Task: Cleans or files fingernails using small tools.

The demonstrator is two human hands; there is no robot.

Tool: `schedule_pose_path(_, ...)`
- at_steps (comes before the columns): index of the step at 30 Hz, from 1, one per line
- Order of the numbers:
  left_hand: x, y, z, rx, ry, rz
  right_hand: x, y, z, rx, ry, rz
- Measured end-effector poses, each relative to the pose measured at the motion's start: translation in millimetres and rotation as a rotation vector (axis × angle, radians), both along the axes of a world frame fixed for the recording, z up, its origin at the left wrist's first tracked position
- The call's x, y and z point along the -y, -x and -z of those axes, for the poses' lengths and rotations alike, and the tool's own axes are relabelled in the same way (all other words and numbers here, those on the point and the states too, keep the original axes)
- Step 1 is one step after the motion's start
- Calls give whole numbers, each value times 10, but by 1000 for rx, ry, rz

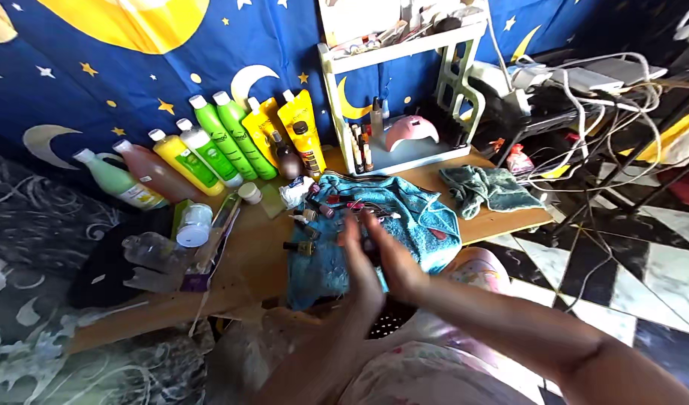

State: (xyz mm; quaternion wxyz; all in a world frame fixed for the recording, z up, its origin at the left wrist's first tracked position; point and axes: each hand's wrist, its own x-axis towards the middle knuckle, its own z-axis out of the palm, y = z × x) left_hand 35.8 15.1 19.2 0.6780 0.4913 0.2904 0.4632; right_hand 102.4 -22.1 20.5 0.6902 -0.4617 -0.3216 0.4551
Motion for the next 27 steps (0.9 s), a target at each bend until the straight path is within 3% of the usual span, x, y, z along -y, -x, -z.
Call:
schedule_pose_path(2,304,36,41,-9,-165,221,-202,-279,30,-200,62,91)
schedule_pose_path(3,293,39,16,-14,-150,238,-166,-266,84,-152,12,81)
schedule_pose_path(5,-4,-4,-60,0,34,95,88,41,203,231,-178,39)
schedule_pose_path(7,-367,93,-42,106,111,156,298,268,268,470,-355,-35)
schedule_pose_path(8,-356,110,-34,106,104,143,272,255,280,462,-352,-32)
schedule_pose_path(10,37,84,-55,-24,-23,118,27,1,221,234,-158,44)
schedule_pose_path(12,393,126,-286,-147,-85,253,-144,-237,163,43,-52,95)
schedule_pose_path(15,-29,167,-114,-38,6,117,126,120,266,414,-279,-3)
schedule_pose_path(17,-403,255,-12,116,34,139,299,329,286,624,-453,-86)
schedule_pose_path(20,74,177,-40,67,-56,82,-3,57,219,391,-286,10)
schedule_pose_path(22,410,208,-201,-5,-137,219,-174,-199,164,251,-210,61)
schedule_pose_path(25,32,265,-128,47,-41,99,94,141,327,602,-404,9)
schedule_pose_path(27,-247,328,-65,126,19,132,222,325,407,717,-500,-28)
